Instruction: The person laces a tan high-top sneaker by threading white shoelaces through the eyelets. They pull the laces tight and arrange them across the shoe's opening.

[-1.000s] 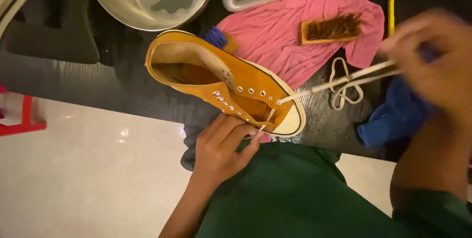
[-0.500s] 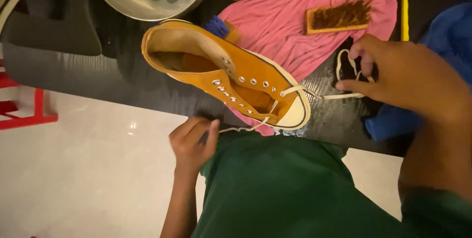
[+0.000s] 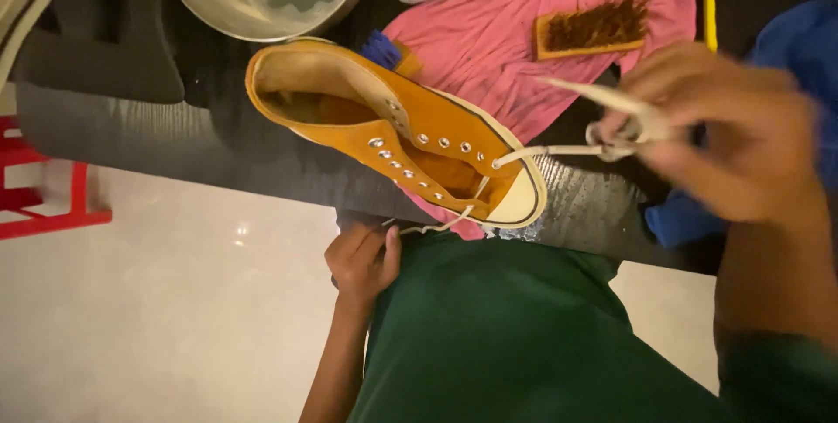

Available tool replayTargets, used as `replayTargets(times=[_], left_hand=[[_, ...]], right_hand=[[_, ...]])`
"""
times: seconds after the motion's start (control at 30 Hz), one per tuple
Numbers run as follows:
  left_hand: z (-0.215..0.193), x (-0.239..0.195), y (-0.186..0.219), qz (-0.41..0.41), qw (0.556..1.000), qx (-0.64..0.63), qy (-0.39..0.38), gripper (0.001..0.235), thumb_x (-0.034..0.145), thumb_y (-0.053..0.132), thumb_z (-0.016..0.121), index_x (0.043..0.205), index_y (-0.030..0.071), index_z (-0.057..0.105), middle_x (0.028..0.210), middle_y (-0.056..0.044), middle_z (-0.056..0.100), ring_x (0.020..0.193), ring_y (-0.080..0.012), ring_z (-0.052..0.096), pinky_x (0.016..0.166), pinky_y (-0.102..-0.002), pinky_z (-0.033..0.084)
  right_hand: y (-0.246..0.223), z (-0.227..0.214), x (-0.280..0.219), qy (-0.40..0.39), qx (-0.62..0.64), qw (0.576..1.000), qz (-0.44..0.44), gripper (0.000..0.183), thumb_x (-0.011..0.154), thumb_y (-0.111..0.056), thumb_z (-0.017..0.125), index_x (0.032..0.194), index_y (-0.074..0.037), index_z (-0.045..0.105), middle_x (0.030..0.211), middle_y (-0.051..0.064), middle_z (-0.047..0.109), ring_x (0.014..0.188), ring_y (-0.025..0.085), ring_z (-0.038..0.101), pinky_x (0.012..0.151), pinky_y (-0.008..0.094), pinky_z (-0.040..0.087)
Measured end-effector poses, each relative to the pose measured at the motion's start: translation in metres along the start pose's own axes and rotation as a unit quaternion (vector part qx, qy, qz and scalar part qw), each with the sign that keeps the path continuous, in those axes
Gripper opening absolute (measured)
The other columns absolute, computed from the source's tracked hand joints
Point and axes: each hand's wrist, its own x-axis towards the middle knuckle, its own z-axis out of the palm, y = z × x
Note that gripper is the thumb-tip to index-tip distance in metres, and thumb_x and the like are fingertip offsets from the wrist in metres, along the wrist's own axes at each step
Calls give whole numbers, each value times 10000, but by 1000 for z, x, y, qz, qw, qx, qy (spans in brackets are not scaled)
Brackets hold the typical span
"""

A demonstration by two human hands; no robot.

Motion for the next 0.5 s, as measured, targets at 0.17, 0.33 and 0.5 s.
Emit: replayTargets(times=[0.17,0.33,0.5], left_hand=[[22,-37,-38,-159,967,52,-192,355,944,274,577,619,139,525,579,-58,543,494,-269,531,412,-439,337],[43,-27,-50,-373,876,57,-299,253,846,298,625,750,74,558,671,-146,651,608,-404,572,525,-490,412],[34,14,-35,-323,877,73,-349,240,906,281,601,806,67,556,695,-159,638,578,-414,573,495,-497,411]], right_hand=[[273,-33,-182,-189,408,893,26,142,783,-301,705,657,-262,654,512,-40,553,387,138,571,291,305,561],[42,-11,-63,108,67,955,268,113,1160,-150,566,1089,-74,521,990,60,548,838,146,525,750,255,449],[-9,4,11,-209,-290,880,313,330,937,-426,609,1203,-252,698,1100,-38,768,832,172,749,618,367,591]])
